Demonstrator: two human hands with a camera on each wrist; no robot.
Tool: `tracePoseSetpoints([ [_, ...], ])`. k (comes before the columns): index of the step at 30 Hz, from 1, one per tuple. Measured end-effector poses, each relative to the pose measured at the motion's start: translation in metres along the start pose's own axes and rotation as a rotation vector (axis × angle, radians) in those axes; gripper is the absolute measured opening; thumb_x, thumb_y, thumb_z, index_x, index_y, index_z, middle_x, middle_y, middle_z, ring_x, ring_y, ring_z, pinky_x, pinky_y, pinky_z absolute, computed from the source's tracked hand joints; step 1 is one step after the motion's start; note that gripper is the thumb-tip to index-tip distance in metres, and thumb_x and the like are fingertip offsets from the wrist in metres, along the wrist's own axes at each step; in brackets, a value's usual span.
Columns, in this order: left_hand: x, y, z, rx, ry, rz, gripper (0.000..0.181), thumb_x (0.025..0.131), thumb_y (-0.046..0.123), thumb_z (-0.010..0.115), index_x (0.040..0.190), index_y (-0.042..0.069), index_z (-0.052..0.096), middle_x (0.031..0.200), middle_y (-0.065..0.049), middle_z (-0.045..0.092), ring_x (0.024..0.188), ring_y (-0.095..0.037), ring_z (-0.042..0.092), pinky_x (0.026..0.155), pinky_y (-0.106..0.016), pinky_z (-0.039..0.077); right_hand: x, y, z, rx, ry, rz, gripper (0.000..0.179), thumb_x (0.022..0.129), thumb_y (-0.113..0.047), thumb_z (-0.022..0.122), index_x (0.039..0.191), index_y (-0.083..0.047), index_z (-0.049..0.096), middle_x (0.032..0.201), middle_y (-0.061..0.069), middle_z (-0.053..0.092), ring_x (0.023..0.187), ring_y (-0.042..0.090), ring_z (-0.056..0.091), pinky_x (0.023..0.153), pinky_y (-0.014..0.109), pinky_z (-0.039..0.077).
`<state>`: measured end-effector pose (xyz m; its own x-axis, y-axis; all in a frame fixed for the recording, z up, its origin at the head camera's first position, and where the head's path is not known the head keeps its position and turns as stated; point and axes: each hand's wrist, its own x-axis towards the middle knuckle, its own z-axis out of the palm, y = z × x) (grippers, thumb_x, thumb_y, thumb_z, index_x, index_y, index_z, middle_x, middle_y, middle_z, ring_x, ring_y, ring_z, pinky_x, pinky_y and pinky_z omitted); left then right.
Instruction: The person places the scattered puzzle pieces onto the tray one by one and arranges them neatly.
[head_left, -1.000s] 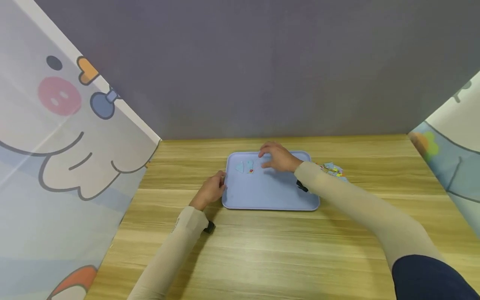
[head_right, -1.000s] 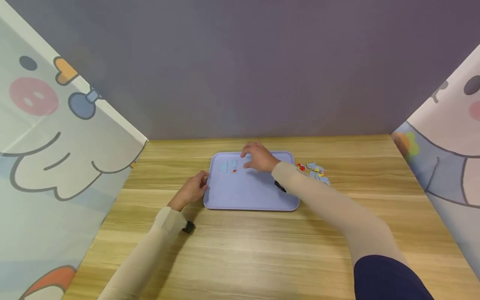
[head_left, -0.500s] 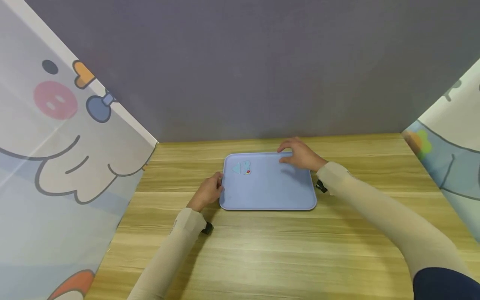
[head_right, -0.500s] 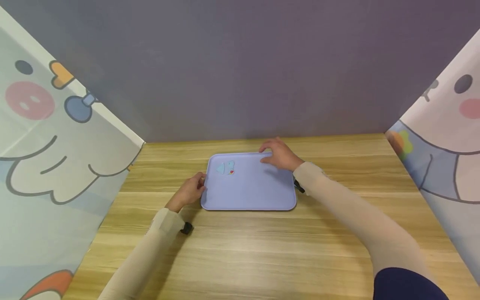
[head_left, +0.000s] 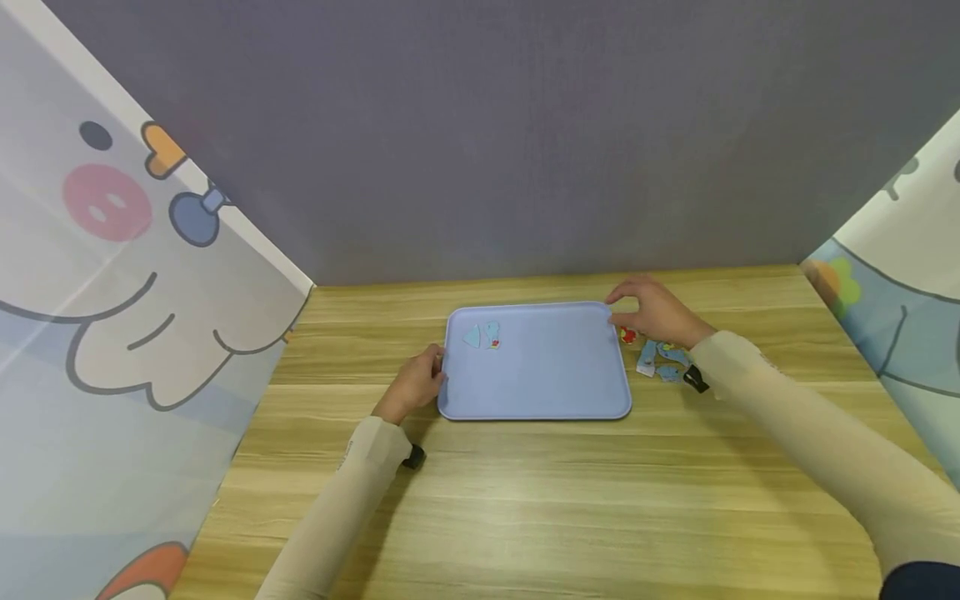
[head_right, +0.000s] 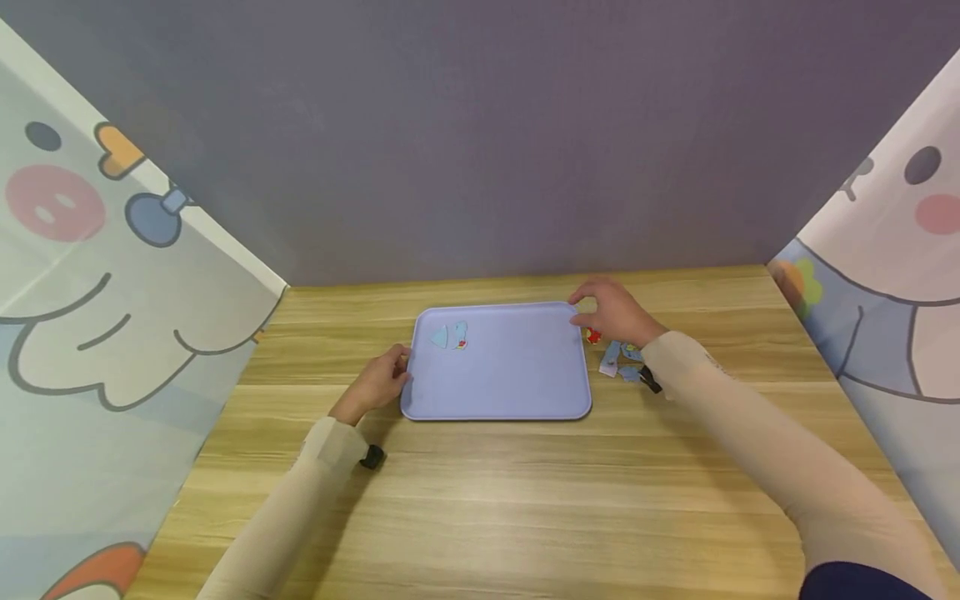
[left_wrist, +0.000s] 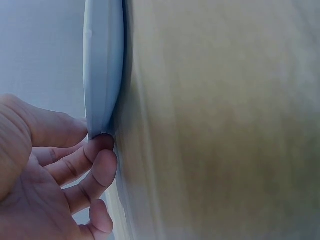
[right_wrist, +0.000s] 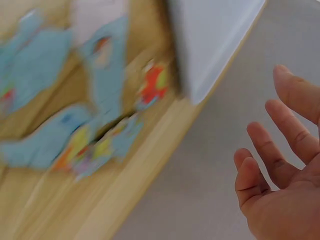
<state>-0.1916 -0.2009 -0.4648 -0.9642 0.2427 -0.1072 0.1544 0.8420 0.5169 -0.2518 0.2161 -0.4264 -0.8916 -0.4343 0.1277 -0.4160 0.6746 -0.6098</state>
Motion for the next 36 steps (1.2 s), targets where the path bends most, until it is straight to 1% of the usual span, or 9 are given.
tracePoseSetpoints([
  [4, -0.001, -0.001, -0.001, 0.002, -0.009, -0.016, 0.04, 0.091, 0.002, 0.059, 0.129, -0.001, 0.047, 0.088, -0.006, 0.057, 0.072, -0.018, 0.053, 0.065, -0.031, 0.046, -0.013, 0.011, -0.007, -0.021, 0.007, 0.016, 0.03, 0.083, -0.012, 0.073, 0.11, 0.002, 0.065, 0.116, 0.02, 0.058, 0.116, 0.042, 0.042, 0.099, 0.055, 0.028],
  [6, -0.001, -0.002, -0.001, 0.002, -0.009, -0.021, 0.041, 0.091, 0.003, 0.059, 0.129, -0.001, 0.047, 0.089, -0.007, 0.057, 0.073, -0.018, 0.054, 0.066, -0.032, 0.047, -0.019, 0.014, -0.01, -0.034, -0.007, 0.02, 0.03, 0.084, -0.01, 0.072, 0.11, 0.003, 0.065, 0.116, 0.021, 0.057, 0.115, 0.043, 0.041, 0.097, 0.056, 0.028],
  [11, -0.001, -0.004, -0.001, 0.01, 0.001, -0.02, 0.041, 0.09, 0.003, 0.06, 0.129, 0.0, 0.047, 0.09, -0.007, 0.058, 0.075, -0.019, 0.054, 0.068, -0.033, 0.047, -0.029, 0.021, -0.016, -0.033, -0.054, 0.091, 0.031, 0.084, -0.007, 0.071, 0.112, 0.004, 0.064, 0.119, 0.022, 0.055, 0.109, 0.042, 0.037, 0.092, 0.055, 0.031],
  [13, -0.001, -0.005, -0.001, 0.009, 0.001, -0.018, 0.041, 0.09, 0.003, 0.06, 0.129, -0.001, 0.047, 0.089, -0.007, 0.058, 0.074, -0.019, 0.054, 0.068, -0.033, 0.047, -0.031, 0.025, -0.015, -0.035, -0.062, 0.107, 0.032, 0.083, -0.003, 0.071, 0.113, 0.005, 0.064, 0.119, 0.023, 0.056, 0.106, 0.041, 0.038, 0.089, 0.053, 0.033],
  [17, -0.001, -0.005, 0.0, 0.011, 0.002, -0.018, 0.041, 0.09, 0.003, 0.06, 0.129, -0.001, 0.047, 0.088, -0.007, 0.058, 0.073, -0.019, 0.054, 0.067, -0.033, 0.047, -0.033, 0.036, -0.015, -0.057, -0.076, 0.098, 0.034, 0.078, 0.003, 0.073, 0.111, 0.005, 0.064, 0.117, 0.023, 0.058, 0.101, 0.039, 0.041, 0.087, 0.051, 0.034],
  [20, 0.0, -0.006, 0.0, 0.013, 0.004, -0.013, 0.041, 0.09, 0.003, 0.06, 0.129, -0.001, 0.047, 0.088, -0.007, 0.057, 0.073, -0.019, 0.054, 0.067, -0.032, 0.047, -0.033, 0.045, -0.014, -0.101, -0.107, 0.066, 0.037, 0.074, 0.006, 0.073, 0.11, 0.005, 0.064, 0.116, 0.024, 0.059, 0.104, 0.039, 0.044, 0.089, 0.051, 0.033],
  [24, 0.001, -0.005, 0.0, 0.014, 0.003, -0.001, 0.041, 0.09, 0.003, 0.06, 0.129, -0.001, 0.047, 0.088, -0.007, 0.057, 0.073, -0.019, 0.054, 0.067, -0.033, 0.047, -0.036, 0.055, -0.011, -0.135, -0.158, 0.021, 0.038, 0.073, 0.008, 0.072, 0.11, 0.006, 0.064, 0.117, 0.025, 0.058, 0.107, 0.041, 0.046, 0.092, 0.053, 0.029],
  [30, 0.002, -0.004, 0.0, 0.014, 0.003, -0.002, 0.041, 0.09, 0.003, 0.06, 0.129, 0.0, 0.047, 0.087, -0.007, 0.057, 0.074, -0.019, 0.054, 0.068, -0.033, 0.047, -0.039, 0.062, -0.009, -0.111, -0.154, -0.02, 0.033, 0.074, 0.012, 0.067, 0.106, 0.005, 0.066, 0.114, 0.024, 0.059, 0.105, 0.042, 0.047, 0.091, 0.053, 0.029],
  [36, 0.003, -0.002, 0.0, 0.01, 0.0, -0.005, 0.042, 0.09, 0.004, 0.06, 0.129, 0.0, 0.046, 0.088, -0.007, 0.057, 0.074, -0.02, 0.054, 0.068, -0.033, 0.047, -0.039, 0.063, -0.011, -0.124, -0.17, -0.033, 0.033, 0.074, 0.011, 0.069, 0.106, 0.006, 0.067, 0.114, 0.024, 0.059, 0.104, 0.042, 0.048, 0.09, 0.053, 0.03],
])
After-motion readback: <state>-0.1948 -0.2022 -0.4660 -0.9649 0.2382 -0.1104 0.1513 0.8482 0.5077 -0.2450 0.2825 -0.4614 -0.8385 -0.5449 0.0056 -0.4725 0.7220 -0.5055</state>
